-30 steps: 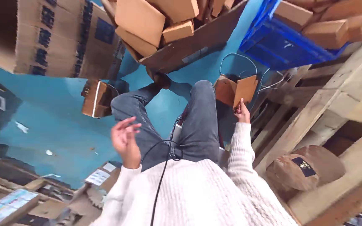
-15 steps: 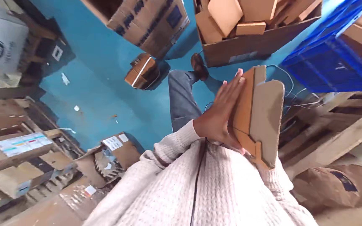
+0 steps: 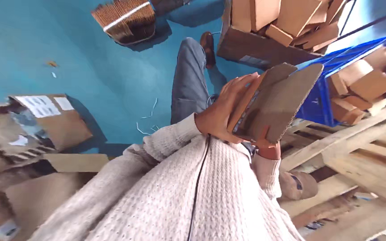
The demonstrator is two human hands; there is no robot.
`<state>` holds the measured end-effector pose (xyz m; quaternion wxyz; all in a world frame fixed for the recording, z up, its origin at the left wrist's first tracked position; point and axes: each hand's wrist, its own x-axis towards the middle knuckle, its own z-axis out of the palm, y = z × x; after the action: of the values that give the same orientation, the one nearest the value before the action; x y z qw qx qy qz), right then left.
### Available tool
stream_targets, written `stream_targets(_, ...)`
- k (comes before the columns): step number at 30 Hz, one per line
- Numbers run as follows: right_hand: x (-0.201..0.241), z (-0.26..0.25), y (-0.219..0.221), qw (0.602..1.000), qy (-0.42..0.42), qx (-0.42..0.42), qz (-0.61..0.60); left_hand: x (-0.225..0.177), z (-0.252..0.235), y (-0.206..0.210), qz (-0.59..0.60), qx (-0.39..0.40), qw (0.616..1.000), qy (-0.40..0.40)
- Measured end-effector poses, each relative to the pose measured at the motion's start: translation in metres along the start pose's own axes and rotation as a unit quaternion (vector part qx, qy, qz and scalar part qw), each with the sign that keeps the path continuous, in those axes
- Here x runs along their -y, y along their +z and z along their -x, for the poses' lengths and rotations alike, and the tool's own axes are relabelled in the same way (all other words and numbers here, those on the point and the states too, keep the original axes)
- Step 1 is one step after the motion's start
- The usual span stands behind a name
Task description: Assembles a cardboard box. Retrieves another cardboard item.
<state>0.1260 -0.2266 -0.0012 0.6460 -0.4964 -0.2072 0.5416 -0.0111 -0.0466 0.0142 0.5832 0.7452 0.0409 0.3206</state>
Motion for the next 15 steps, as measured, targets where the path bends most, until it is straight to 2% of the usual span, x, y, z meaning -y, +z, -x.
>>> stream_targets(2,0.002,0.004,-0.002,0.986,-0.096,-0.054,0.126,-0.014,-0.003,-0.007,-0.009,0.016,1.0,-0.008)
stream_targets(5,0.052,0.006,0.039,0.947,-0.208,-0.135,0.206,-0.033,-0.009,-0.017,-0.037,0.029,0.999,-0.022)
stream_targets(9,0.087,0.011,0.073,0.888,-0.332,-0.108,0.298,-0.035,-0.013,-0.017,-0.11,-0.017,0.993,-0.027)
stream_targets(11,0.086,0.013,0.082,0.874,-0.355,-0.101,0.317,-0.037,-0.015,-0.019,-0.12,-0.034,0.992,-0.034)
stream_targets(15,0.071,0.01,0.091,0.871,-0.361,-0.108,0.315,-0.039,-0.014,-0.02,-0.133,-0.061,0.988,-0.04)
